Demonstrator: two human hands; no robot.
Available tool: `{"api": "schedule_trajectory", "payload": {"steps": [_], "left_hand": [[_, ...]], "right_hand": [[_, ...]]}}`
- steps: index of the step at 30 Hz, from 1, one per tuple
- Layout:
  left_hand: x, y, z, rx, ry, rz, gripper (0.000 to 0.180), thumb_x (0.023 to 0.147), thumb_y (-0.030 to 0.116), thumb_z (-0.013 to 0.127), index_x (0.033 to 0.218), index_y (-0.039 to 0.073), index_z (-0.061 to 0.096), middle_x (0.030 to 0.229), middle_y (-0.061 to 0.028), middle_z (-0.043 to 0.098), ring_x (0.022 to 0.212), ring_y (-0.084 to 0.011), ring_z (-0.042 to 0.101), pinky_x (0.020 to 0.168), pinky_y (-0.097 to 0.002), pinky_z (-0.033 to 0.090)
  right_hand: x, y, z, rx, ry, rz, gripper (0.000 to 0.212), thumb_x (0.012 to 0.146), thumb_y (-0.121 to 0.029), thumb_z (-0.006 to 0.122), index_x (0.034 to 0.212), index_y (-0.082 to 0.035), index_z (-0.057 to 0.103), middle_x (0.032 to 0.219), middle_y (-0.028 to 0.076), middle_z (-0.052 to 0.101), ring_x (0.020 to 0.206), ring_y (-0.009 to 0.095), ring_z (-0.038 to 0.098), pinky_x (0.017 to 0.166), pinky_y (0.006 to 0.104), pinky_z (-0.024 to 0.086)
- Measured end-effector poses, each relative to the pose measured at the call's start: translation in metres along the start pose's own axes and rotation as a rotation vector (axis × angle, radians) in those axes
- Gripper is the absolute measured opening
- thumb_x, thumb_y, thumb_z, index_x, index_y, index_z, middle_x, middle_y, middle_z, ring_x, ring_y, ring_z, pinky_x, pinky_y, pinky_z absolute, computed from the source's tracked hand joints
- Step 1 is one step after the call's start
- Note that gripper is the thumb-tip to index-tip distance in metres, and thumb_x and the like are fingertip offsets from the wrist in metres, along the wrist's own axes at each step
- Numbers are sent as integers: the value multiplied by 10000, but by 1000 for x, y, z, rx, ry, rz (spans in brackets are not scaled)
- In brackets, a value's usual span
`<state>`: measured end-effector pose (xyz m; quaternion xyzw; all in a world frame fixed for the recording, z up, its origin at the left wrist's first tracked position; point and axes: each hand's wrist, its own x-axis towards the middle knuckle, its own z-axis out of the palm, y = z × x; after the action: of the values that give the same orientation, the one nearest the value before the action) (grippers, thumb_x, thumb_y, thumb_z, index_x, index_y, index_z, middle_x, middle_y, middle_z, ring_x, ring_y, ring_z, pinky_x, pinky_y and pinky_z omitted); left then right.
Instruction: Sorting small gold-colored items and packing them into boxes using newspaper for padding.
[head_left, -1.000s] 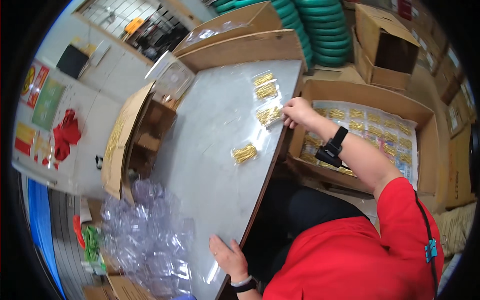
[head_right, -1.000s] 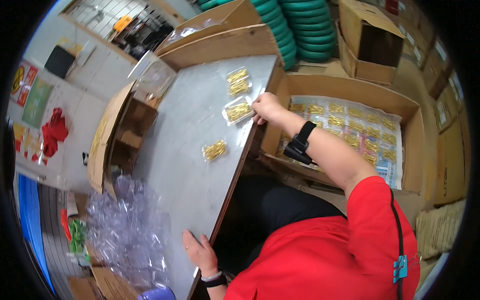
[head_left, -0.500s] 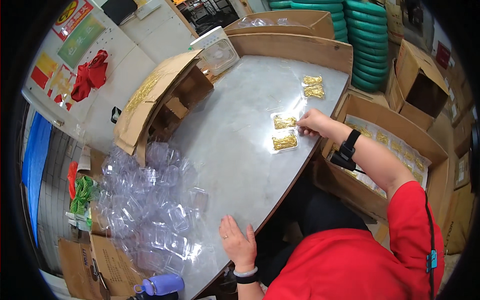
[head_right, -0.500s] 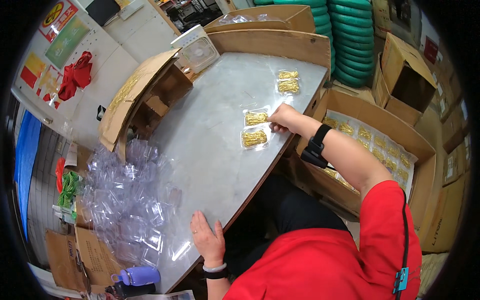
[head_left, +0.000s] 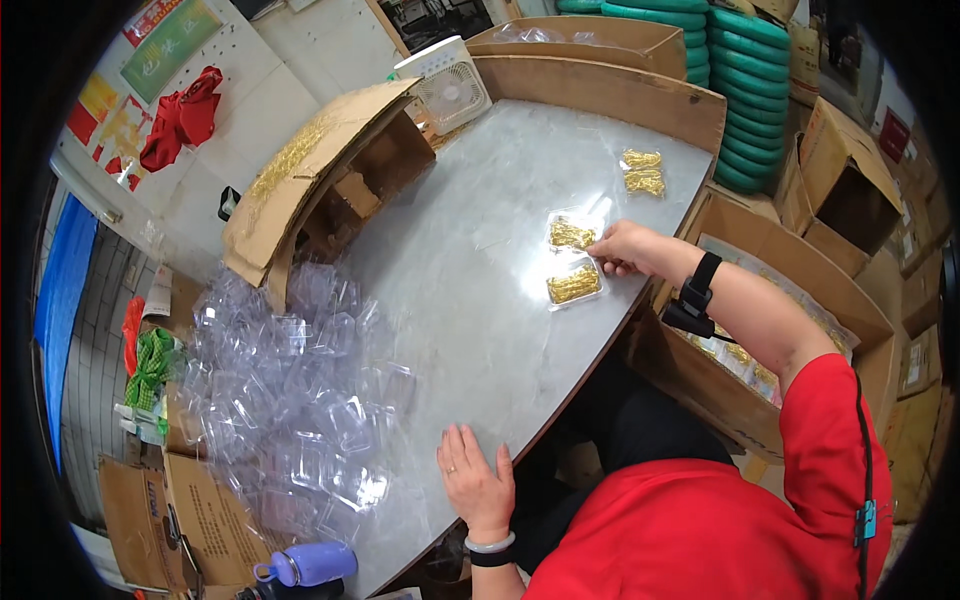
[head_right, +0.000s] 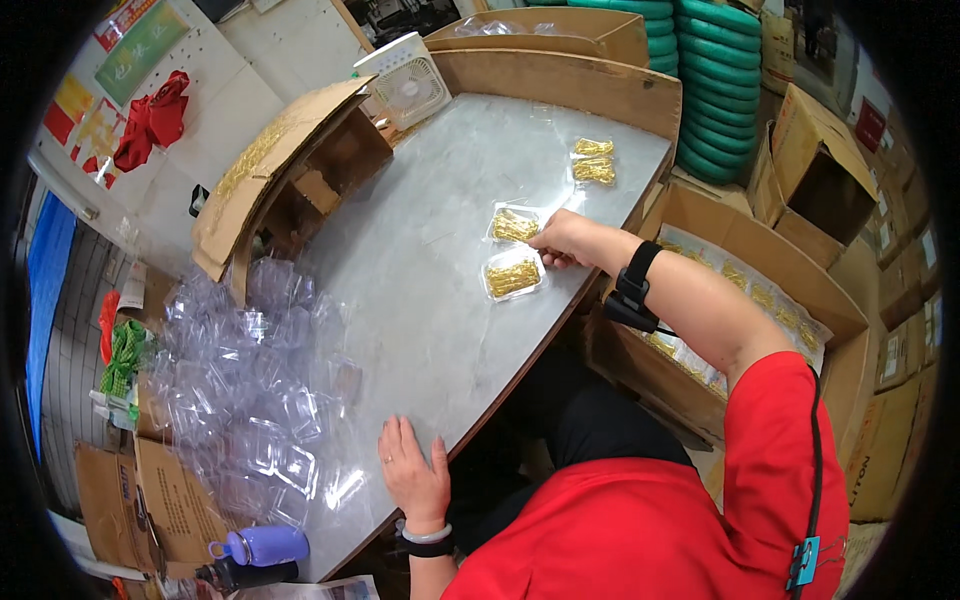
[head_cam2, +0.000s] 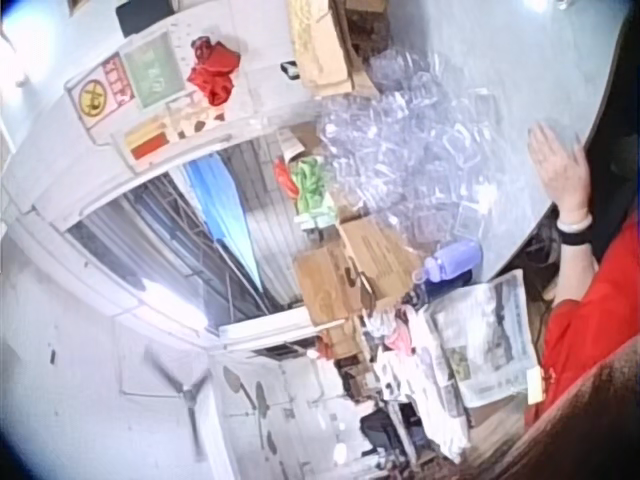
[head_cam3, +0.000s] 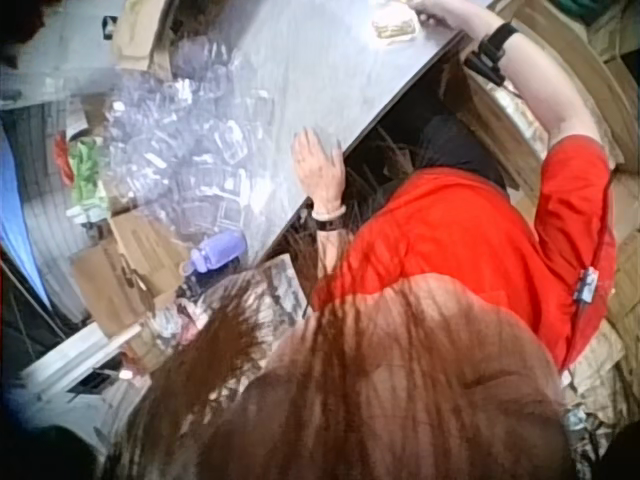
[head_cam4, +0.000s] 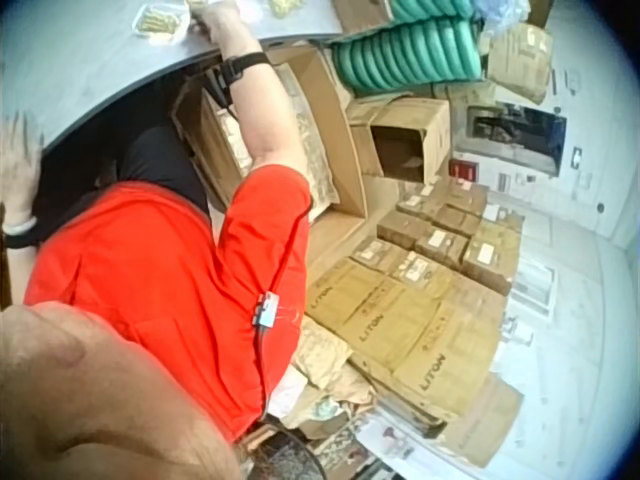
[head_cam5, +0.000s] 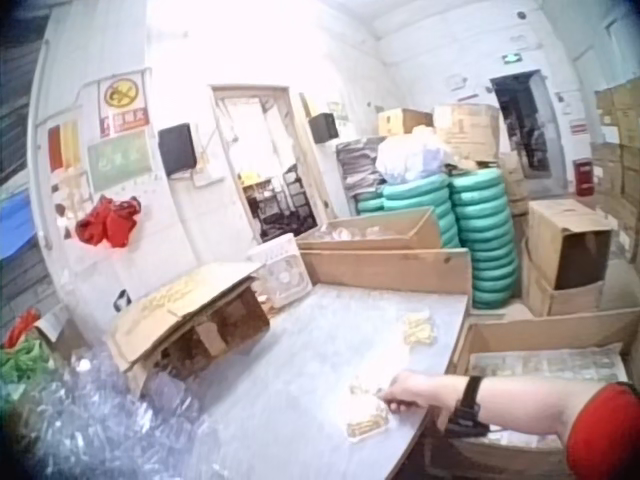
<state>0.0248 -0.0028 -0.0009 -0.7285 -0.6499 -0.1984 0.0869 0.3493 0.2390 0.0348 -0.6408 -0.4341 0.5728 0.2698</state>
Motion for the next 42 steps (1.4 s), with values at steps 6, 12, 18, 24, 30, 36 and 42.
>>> {"api": "schedule_trajectory", "payload": {"steps": [6,12,18,24,30,36,42], "left_hand": [[0,1,0,6,-12,-2,506,879,277,573,1243,-63,484,1306,-230,462,1205,-399,430,1032,-466,337],[0,2,0,10,-14,-10,499,877,273,573,1239,-60,490,1310,-232,464,1213,-405,425,1033,-468,334],[-1,-1,2,49,-12,2,521,887,312,554,1244,-61,482,1311,-235,459,1217,-400,436,1038,-487,338],[0,1,2,33,-25,8,522,893,311,546,1255,-58,475,1319,-234,455,1220,-400,434,1042,-484,331],[-5,-1,5,6,-72,-48,543,889,293,550,1295,-53,448,1353,-244,425,1250,-420,389,1062,-482,299],[-2,5,9,-25,-77,-28,489,946,289,470,1292,-56,451,1355,-245,428,1248,-406,403,1036,-460,328],[-3,16,9,32,-109,-62,474,968,274,412,1293,-69,454,1347,-256,435,1246,-395,411,1047,-444,319]], "right_hand": [[-9,3,-8,-85,-133,11,195,907,-179,606,843,5,601,655,41,601,509,97,543,425,236,443],[-16,0,-9,-137,-164,-15,208,915,-168,595,864,33,592,685,61,613,525,104,562,446,234,467],[-18,4,-3,-29,-144,5,178,933,-175,568,933,2,544,712,29,581,567,94,557,453,222,456],[-27,26,-33,45,-130,8,168,944,-187,550,922,-21,551,735,7,550,601,83,547,474,234,461],[-94,70,-95,122,-129,-12,145,945,-203,554,861,-88,529,731,-21,562,583,58,503,479,204,408],[-227,183,-198,228,6,63,131,945,-204,548,867,-103,520,763,-25,578,590,37,483,506,188,387],[-338,322,-268,206,204,281,139,952,-190,532,852,-99,499,758,-11,581,595,48,505,513,195,399]]}}
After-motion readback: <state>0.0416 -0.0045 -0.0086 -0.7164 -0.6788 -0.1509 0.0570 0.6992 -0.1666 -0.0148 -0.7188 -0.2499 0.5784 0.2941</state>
